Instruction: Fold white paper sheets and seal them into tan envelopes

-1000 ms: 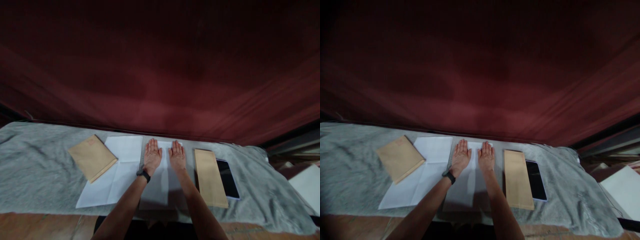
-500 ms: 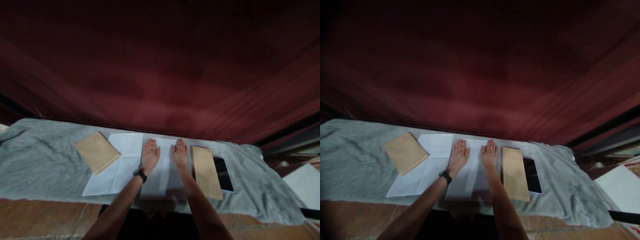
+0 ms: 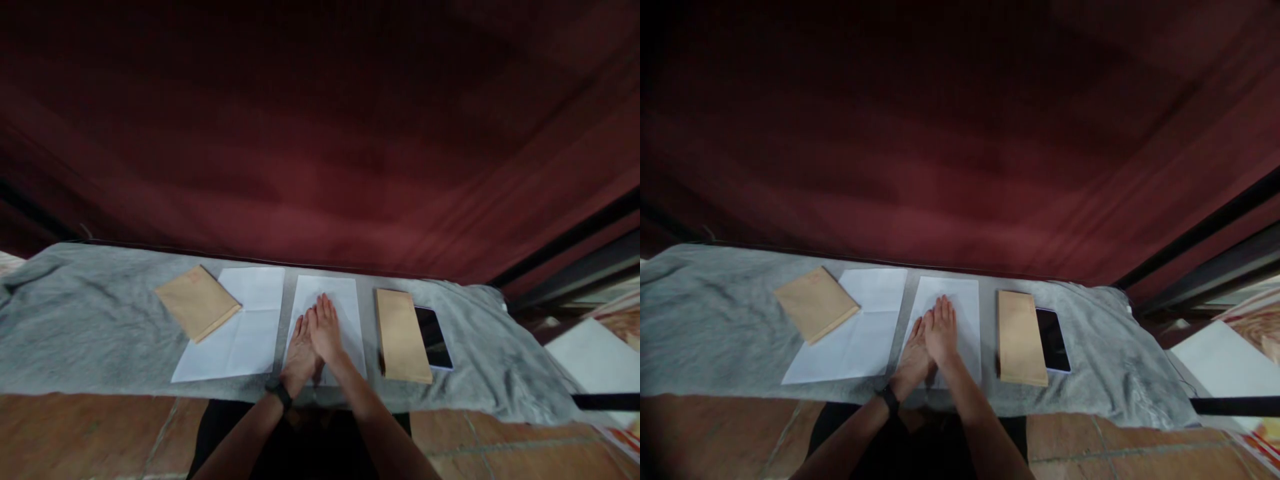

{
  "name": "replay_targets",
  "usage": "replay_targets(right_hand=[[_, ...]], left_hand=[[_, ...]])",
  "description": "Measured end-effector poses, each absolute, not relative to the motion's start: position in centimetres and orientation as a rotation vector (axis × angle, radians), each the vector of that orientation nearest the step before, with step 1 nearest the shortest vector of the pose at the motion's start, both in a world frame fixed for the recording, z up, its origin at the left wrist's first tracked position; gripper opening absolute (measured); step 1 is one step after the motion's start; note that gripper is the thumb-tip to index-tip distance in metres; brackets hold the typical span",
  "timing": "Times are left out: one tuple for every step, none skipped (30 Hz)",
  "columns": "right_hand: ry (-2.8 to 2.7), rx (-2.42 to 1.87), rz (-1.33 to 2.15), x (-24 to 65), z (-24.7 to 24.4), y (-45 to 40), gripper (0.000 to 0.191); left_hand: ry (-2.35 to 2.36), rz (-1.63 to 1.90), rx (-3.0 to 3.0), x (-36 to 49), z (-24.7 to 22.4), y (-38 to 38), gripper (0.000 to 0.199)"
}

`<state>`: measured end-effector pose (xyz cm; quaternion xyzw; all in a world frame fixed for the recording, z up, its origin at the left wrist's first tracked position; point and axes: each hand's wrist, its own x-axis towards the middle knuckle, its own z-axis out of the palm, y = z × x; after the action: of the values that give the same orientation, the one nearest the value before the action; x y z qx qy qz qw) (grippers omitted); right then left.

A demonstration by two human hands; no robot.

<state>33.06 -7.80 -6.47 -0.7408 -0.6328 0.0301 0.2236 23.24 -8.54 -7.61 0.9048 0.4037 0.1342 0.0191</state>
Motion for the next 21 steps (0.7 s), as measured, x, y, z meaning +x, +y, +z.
replay_targets(right_hand=[[-1.762, -2.017, 0.085, 32.3, -6.8, -9.0, 0.051], [-1.757, -2.008, 0.082, 31.9, -7.0, -10.2, 0.051], [-1.729, -2.021, 0.068, 31.9, -7.2, -11.4, 0.05], [-1.735, -2.015, 0.05, 32.2, -7.2, -12.6, 0.05], [-1.784, -1.983, 0.029, 32.8, -7.2, -13.8, 0.049], [-1.84, -1.95, 0.001, 33.6, -7.2, -14.9, 0.049], [-1.871, -1.944, -0.027, 34.3, -7.2, -15.8, 0.05], [-1.872, -1.96, -0.062, 35.0, -7.1, -16.7, 0.052], [-1.866, -1.984, -0.093, 35.6, -7.1, -17.4, 0.054], [-1.855, -2.012, -0.12, 36.0, -7.1, -17.9, 0.055], [-1.846, -2.035, -0.142, 36.2, -7.1, -18.4, 0.056], [-1.843, -2.05, -0.158, 36.4, -7.1, -18.8, 0.056], [-1.843, -2.059, -0.171, 36.5, -7.1, -19.1, 0.056], [-1.84, -2.065, -0.183, 36.6, -7.2, -19.4, 0.055], [-1.836, -2.07, -0.194, 36.6, -7.2, -19.6, 0.055], [-1.831, -2.073, -0.203, 36.7, -7.2, -19.8, 0.055], [-1.827, -2.076, -0.21, 36.8, -7.2, -19.9, 0.055], [-1.827, -2.076, -0.214, 36.9, -7.2, -20.1, 0.055], [-1.828, -2.076, -0.215, 37.0, -7.1, -20.1, 0.055], [-1.823, -2.079, -0.215, 36.9, -7.1, -20.1, 0.055], [-1.806, -2.089, -0.213, 36.7, -6.9, -20.1, 0.055]], left_hand=[[1.241, 0.401, 2.82, 23.0, -7.7, -8.6, 0.071], [1.246, 0.395, 2.823, 22.7, -7.7, -8.8, 0.07], [1.262, 0.402, 2.819, 22.3, -7.7, -9.1, 0.067], [1.285, 0.421, 2.81, 21.9, -7.7, -9.4, 0.064], [1.309, 0.449, 2.796, 21.5, -7.6, -9.7, 0.061], [1.332, 0.48, 2.778, 21.2, -7.4, -10.0, 0.059], [1.352, 0.509, 2.758, 20.8, -7.3, -10.2, 0.057], [1.372, 0.534, 2.737, 20.6, -7.2, -10.4, 0.057], [1.389, 0.554, 2.718, 20.4, -7.1, -10.6, 0.057], [1.407, 0.57, 2.7, 20.2, -7.0, -10.7, 0.058], [1.424, 0.582, 2.685, 20.1, -7.0, -10.7, 0.058], [1.442, 0.593, 2.672, 20.0, -7.0, -10.8, 0.058], [1.458, 0.602, 2.664, 19.9, -7.0, -10.9, 0.058], [1.468, 0.608, 2.66, 19.7, -7.0, -11.0, 0.058], [1.474, 0.61, 2.659, 19.5, -7.0, -11.1, 0.058], [1.476, 0.611, 2.661, 19.2, -7.0, -11.4, 0.057], [1.478, 0.613, 2.664, 19.0, -7.0, -11.7, 0.057], [1.479, 0.617, 2.669, 18.7, -6.9, -12.1, 0.056], [1.481, 0.625, 2.676, 18.5, -6.9, -12.6, 0.056], [1.475, 0.636, 2.69, 18.4, -6.9, -13.2, 0.056], [1.455, 0.642, 2.713, 18.4, -6.9, -13.8, 0.056]])
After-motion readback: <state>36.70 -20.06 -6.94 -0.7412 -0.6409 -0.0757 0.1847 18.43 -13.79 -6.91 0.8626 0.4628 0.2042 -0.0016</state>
